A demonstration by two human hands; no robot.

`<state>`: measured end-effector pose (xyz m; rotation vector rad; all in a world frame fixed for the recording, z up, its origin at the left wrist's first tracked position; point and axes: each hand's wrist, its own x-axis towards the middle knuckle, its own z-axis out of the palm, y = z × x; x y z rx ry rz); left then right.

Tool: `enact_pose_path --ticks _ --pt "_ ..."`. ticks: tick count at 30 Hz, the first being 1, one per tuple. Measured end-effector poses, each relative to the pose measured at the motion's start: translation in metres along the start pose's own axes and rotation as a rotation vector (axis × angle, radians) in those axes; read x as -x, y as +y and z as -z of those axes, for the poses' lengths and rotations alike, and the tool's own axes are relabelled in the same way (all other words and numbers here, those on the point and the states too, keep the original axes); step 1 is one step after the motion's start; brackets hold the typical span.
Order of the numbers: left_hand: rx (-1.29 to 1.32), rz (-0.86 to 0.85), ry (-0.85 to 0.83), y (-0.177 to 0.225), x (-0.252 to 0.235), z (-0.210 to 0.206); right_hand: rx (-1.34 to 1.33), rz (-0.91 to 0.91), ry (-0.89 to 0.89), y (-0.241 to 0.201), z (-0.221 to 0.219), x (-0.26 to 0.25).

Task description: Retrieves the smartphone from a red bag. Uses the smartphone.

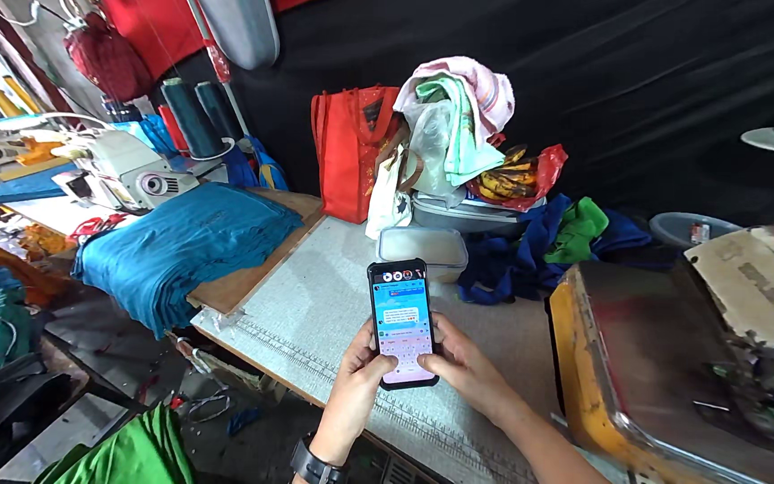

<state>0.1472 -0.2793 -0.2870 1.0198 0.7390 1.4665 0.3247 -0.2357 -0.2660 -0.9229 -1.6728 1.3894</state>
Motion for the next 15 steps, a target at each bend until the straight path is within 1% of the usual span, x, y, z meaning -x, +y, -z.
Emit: enact_pose_path --ticks 11,15 --pt "-0.009 -0.003 -0.001 -0.0010 -0.0006 0.0017 0.019 0.015 0.006 0.0029 0.0018 -0.0015" --pt "-0.005 0.012 -0.015 -0.0009 -0.0009 0.0021 -0.003 -0.018 0.015 0.0021 0.0041 -0.0021"
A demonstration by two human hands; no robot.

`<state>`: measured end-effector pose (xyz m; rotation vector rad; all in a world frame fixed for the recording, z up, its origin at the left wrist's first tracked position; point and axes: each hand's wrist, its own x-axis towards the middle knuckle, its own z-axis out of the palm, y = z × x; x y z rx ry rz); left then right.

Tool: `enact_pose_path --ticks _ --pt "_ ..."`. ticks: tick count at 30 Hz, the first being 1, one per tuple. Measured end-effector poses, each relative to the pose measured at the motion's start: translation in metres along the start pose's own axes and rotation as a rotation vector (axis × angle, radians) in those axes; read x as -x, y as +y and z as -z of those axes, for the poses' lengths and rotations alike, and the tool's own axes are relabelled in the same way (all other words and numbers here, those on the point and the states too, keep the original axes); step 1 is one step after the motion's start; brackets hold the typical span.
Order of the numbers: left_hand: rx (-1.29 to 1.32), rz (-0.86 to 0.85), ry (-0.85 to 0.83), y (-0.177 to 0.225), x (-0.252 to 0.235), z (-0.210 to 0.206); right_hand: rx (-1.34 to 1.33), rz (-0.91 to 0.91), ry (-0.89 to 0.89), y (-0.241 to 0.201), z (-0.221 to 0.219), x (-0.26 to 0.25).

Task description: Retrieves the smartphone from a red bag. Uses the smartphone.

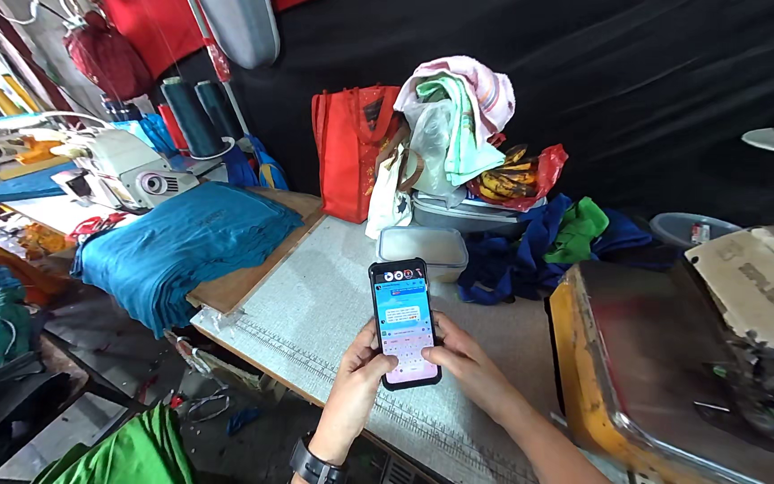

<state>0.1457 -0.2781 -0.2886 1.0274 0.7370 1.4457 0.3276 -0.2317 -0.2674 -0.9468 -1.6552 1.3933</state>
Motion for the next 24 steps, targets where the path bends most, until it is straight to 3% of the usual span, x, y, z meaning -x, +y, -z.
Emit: enact_pose_path --ticks 13,24 --pt "0.106 0.063 0.009 0.0023 0.0005 -0.0013 -0.049 -0.043 0.016 -0.0038 0.0004 0.0001" --pt "0.123 0.112 0.005 0.0056 -0.0008 -0.0026 -0.384 -0.133 0.043 -0.0098 -0.0051 0.0000"
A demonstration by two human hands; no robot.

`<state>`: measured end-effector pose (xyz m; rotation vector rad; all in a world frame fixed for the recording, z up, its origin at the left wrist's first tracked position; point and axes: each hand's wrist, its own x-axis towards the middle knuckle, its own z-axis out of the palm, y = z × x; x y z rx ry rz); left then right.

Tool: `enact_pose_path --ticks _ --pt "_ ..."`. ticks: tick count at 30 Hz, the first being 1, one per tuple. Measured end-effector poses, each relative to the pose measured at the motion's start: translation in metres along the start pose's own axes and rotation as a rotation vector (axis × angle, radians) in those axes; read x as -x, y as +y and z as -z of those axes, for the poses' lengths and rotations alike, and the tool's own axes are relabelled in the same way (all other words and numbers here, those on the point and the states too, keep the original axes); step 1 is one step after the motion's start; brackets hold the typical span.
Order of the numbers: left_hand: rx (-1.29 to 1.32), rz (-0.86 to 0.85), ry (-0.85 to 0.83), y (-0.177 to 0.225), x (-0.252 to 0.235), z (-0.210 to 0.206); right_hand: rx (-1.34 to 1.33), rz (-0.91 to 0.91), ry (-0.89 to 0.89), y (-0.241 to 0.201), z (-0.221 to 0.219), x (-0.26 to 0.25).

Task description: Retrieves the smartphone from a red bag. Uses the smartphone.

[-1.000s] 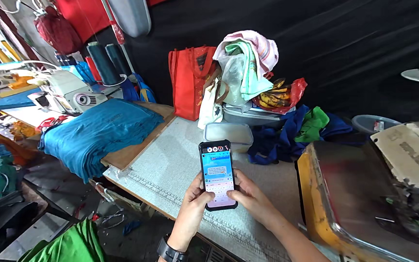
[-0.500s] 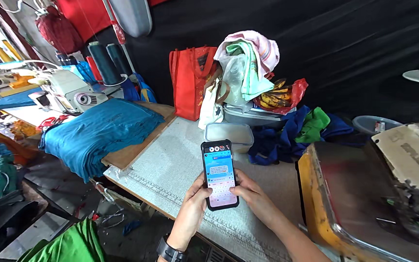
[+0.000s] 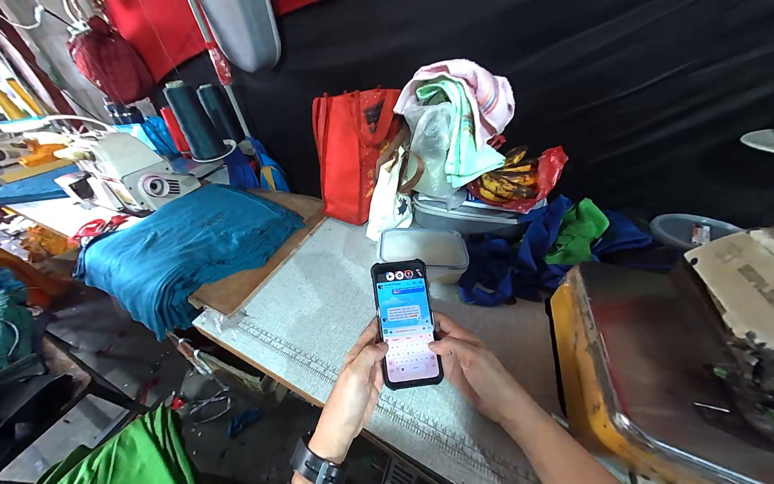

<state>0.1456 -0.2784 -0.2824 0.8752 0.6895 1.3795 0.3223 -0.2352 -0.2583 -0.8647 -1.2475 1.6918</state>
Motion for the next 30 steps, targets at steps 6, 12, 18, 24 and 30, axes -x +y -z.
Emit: enact_pose_path --ticks 6,12,18,24,30 --pt "0.005 -0.026 -0.010 -0.0001 -0.0009 0.0002 -0.062 -0.007 0.019 -0.0014 -0.0007 -0.0002" --pt "-0.002 -0.034 -0.026 0.0006 -0.0021 0.0003 -0.088 0.014 0.028 0.0004 -0.0002 -0.0022" --pt "0.012 -0.026 -0.053 0.0001 -0.0024 0.0010 -0.115 0.059 0.032 0.0027 0.0015 -0.0036" --pt "0.012 -0.025 -0.018 0.0006 -0.0014 0.0001 -0.109 0.056 -0.002 0.0031 -0.0001 -0.0024" --pt "0.006 -0.053 0.037 -0.0004 0.0002 -0.0015 -0.039 0.063 -0.056 0.0053 0.0003 -0.0044"
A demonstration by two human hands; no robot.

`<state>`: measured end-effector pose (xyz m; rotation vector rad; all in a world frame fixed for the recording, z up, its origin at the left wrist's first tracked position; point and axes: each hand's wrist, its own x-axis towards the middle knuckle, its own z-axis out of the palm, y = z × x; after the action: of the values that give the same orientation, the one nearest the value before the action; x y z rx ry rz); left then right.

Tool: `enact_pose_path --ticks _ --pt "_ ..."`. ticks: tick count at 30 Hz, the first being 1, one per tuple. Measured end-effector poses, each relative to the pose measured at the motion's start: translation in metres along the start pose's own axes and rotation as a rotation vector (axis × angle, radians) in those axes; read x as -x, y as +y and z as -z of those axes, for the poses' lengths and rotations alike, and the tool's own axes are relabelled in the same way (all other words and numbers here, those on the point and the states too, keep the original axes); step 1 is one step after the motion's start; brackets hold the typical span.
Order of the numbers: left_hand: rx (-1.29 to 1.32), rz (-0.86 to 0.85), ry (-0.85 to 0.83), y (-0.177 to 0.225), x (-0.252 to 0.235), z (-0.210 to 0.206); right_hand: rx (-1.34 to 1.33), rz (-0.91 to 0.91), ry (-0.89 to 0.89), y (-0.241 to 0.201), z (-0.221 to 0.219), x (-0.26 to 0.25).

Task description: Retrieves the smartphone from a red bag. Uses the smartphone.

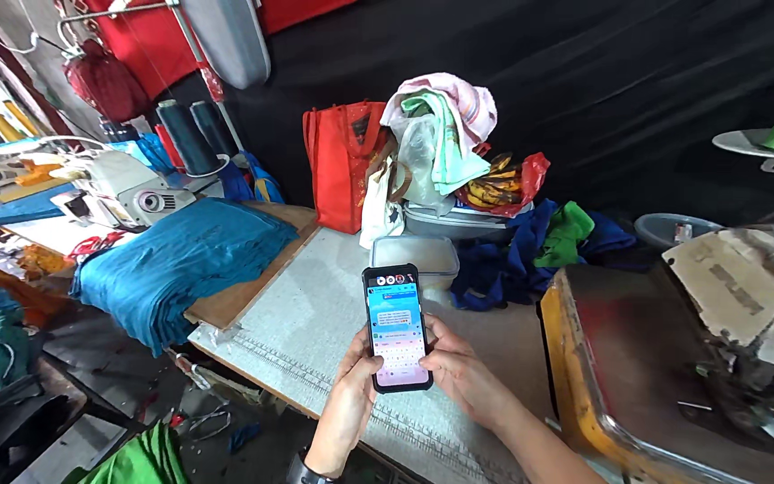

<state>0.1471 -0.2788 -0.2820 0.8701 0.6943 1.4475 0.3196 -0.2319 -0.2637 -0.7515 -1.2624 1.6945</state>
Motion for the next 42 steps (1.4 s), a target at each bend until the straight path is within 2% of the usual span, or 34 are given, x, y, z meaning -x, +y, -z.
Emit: enact_pose_path --ticks 9,20,27,36,42 --pt "-0.094 -0.051 -0.016 -0.0031 0.0019 -0.0011 0.072 -0.066 -0.051 -0.0045 0.0015 0.0032" --pt "-0.085 -0.080 -0.067 -0.0037 0.0005 0.0021 0.046 -0.040 -0.058 -0.0032 0.0011 0.0028" --pt "-0.080 -0.038 -0.077 -0.0023 0.0006 0.0015 0.032 -0.048 -0.059 -0.0038 0.0002 0.0040" --pt "-0.056 -0.040 -0.037 -0.0021 0.0004 -0.0005 0.113 -0.068 -0.031 -0.0077 -0.0022 0.0039" --pt "-0.059 -0.056 -0.027 -0.0022 0.0011 -0.0010 0.157 -0.043 -0.077 -0.0029 0.0012 0.0048"
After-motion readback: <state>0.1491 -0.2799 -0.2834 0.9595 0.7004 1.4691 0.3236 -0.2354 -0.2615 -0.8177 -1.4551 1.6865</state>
